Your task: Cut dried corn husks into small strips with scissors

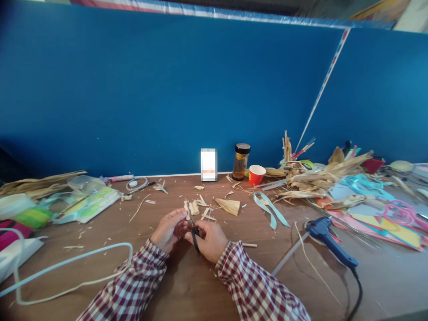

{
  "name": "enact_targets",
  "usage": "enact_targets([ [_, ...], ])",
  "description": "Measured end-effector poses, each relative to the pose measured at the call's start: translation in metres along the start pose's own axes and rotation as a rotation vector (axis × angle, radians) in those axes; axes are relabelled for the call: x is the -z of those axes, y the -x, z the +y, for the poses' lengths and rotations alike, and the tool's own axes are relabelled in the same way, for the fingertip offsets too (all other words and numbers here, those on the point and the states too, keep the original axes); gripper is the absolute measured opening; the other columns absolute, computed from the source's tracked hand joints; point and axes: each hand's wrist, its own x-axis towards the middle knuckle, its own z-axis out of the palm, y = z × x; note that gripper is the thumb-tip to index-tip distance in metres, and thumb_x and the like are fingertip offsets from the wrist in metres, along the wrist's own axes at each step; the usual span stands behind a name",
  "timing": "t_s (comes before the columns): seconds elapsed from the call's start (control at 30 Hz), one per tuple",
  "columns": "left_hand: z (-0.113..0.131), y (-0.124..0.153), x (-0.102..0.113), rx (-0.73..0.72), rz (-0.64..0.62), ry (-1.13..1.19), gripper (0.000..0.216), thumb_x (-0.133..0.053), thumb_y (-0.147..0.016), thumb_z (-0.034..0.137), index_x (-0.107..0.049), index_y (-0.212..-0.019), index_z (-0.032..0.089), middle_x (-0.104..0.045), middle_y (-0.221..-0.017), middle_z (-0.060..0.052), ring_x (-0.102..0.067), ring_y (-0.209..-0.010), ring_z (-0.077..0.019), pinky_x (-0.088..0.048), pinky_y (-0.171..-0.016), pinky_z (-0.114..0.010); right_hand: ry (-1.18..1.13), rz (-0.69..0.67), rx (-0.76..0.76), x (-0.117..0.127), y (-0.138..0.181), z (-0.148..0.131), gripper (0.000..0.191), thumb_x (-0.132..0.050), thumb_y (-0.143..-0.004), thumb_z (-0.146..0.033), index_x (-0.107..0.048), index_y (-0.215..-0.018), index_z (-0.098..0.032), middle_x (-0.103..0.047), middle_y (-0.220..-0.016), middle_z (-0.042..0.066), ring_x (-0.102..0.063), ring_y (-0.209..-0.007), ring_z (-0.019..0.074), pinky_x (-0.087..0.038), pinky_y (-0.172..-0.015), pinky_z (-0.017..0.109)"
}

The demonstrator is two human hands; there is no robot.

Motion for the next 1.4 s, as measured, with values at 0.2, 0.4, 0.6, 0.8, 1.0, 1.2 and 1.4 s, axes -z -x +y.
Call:
enact_targets([
  [0.2, 0.0004, 0.0001, -0.0009, 0.016, -0.003, -0.021, 0.014, -0.069, -0.064, 0.015, -0.057, -0.07, 0.011, -0.056, -0.05, 0.001, -0.052, -0.041, -0.0055, -0.045, -0.041, -0.013, -0.029, 0.008, -0.009, -0.0006, -0.0001, 0.0014, 0.021, -0.056, -0.077, -0.037, -0.061, -0.086, -0.019, -0.05, -0.055, -0.004, -0.04, -0.047, 0.0082, -0.03, -0.044, 0.018],
  [0.4, -0.0004, -0.001, -0.0006, 0.013, -0.014, 0.004, 0.012, -0.067, -0.067, 0.013, -0.059, -0.075, 0.011, -0.058, -0.052, 0.001, -0.053, -0.043, -0.0056, -0.047, -0.043, -0.014, -0.022, 0.02, 0.003, -0.0002, 0.0001, 0.001, 0.021, -0.055, -0.078, -0.035, -0.062, -0.09, -0.02, -0.051, -0.056, -0.003, -0.042, -0.049, 0.0088, -0.031, -0.045, 0.018],
  [0.6, 0.0003, 0.0, -0.0014, 0.02, -0.006, 0.004, 0.007, -0.064, -0.07, 0.01, -0.059, -0.075, 0.011, -0.057, -0.051, 0.001, -0.053, -0.043, -0.0057, -0.047, -0.042, -0.013, 0.002, 0.023, 0.007, 0.0, -0.0002, 0.002, 0.02, -0.054, -0.078, -0.036, -0.061, -0.086, -0.019, -0.049, -0.055, -0.004, -0.041, -0.048, 0.0083, -0.029, -0.044, 0.018],
  [0.8, 0.0006, 0.0012, -0.0011, 0.024, -0.004, -0.011, 0.001, -0.059, -0.073, 0.01, -0.058, -0.074, 0.011, -0.056, -0.05, 0.001, -0.053, -0.042, -0.0057, -0.047, -0.042, -0.014, 0.019, 0.019, 0.015, -0.0006, -0.0002, 0.0023, 0.021, -0.052, -0.08, -0.037, -0.061, -0.085, -0.019, -0.052, -0.057, -0.003, -0.043, -0.049, 0.0083, -0.03, -0.045, 0.018],
  [1.0, 0.0009, -0.0005, -0.0019, 0.027, -0.008, -0.006, 0.002, -0.061, -0.072, 0.01, -0.059, -0.072, 0.011, -0.056, -0.05, 0.001, -0.053, -0.042, -0.0055, -0.046, -0.042, -0.013, 0.055, 0.031, 0.008, -0.0006, -0.0004, 0.0031, 0.022, -0.054, -0.079, -0.038, -0.061, -0.085, -0.019, -0.05, -0.055, -0.004, -0.041, -0.048, 0.0082, -0.029, -0.045, 0.018],
  [1.2, 0.0017, 0.0005, -0.0028, 0.026, 0.003, -0.009, 0.009, -0.066, -0.068, 0.011, -0.059, -0.072, 0.01, -0.057, -0.05, 0.001, -0.052, -0.041, -0.0055, -0.046, -0.041, -0.013, 0.032, 0.033, -0.001, -0.0018, -0.0006, 0.0037, 0.022, -0.054, -0.078, -0.039, -0.062, -0.084, -0.019, -0.051, -0.056, -0.003, -0.043, -0.049, 0.0085, -0.03, -0.045, 0.018],
  [1.4, 0.0015, 0.0007, -0.0024, 0.027, 0.01, -0.013, 0.011, -0.067, -0.067, 0.012, -0.059, -0.074, 0.011, -0.058, -0.051, 0.001, -0.054, -0.042, -0.0058, -0.046, -0.042, -0.013, -0.024, 0.037, -0.016, 0.0006, -0.0005, 0.0009, 0.023, -0.054, -0.078, -0.04, -0.062, -0.08, -0.019, -0.052, -0.053, -0.003, -0.045, -0.049, 0.0098, -0.032, -0.045, 0.019],
])
